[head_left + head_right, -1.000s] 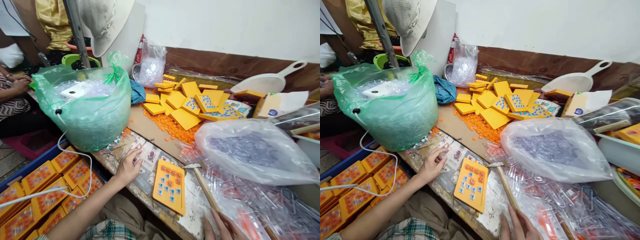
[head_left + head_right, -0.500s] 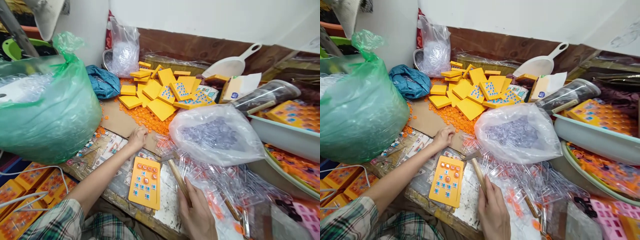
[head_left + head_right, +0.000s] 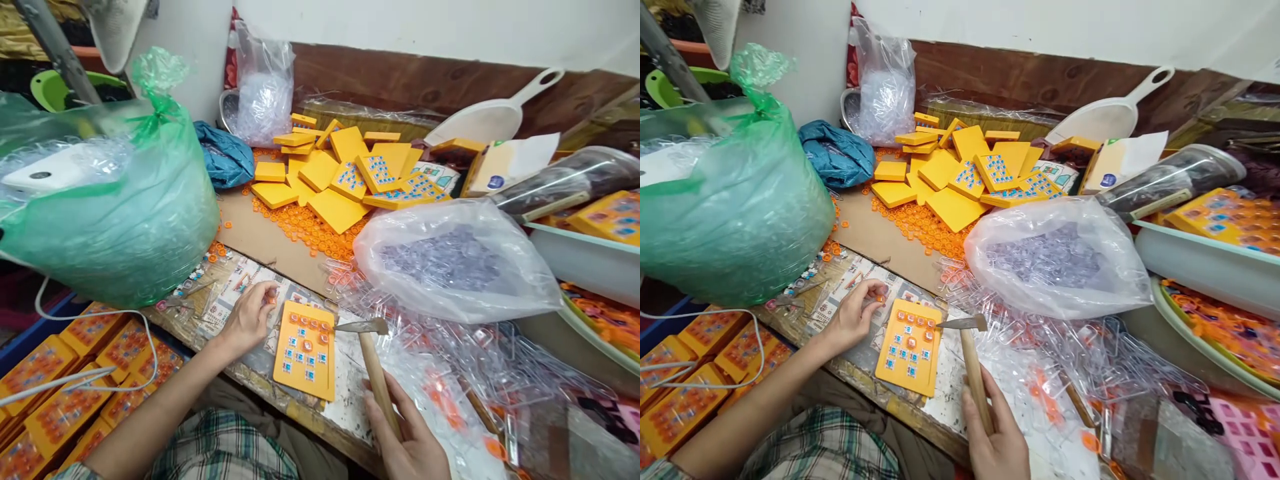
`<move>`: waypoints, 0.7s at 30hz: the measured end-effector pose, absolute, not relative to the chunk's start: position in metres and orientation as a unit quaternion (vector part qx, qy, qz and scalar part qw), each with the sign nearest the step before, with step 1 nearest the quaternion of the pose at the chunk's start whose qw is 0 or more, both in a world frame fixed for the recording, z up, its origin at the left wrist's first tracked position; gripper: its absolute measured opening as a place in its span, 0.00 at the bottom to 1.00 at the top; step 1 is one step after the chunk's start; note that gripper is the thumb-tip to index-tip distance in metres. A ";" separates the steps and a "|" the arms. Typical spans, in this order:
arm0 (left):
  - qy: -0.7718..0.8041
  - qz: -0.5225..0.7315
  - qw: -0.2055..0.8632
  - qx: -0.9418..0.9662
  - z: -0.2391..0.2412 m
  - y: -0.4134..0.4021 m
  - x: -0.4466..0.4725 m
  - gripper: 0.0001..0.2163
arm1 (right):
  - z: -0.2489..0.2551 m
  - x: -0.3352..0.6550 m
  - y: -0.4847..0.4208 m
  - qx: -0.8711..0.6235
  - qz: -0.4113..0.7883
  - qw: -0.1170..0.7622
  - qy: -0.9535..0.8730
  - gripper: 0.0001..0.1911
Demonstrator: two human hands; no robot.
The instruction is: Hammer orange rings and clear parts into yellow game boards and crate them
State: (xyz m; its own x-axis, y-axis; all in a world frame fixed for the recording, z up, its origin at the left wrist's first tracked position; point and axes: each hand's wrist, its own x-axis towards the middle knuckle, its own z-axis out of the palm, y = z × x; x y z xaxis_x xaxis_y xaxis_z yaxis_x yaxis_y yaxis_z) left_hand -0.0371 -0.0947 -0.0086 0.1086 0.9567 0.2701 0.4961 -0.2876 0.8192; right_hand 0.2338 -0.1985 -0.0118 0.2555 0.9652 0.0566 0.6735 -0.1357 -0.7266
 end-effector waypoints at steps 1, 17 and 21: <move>0.523 0.416 0.287 0.686 -0.008 -0.098 -0.040 0.14 | -0.010 0.233 -0.198 -0.725 0.237 0.334 -0.553 0.26; 0.463 0.350 0.317 0.750 -0.008 -0.131 -0.011 0.21 | 0.015 0.185 -0.221 -0.569 0.021 0.338 -0.750 0.28; 0.470 0.350 0.336 0.737 -0.007 -0.127 -0.011 0.22 | 0.010 0.179 -0.220 -0.580 0.024 0.298 -0.758 0.26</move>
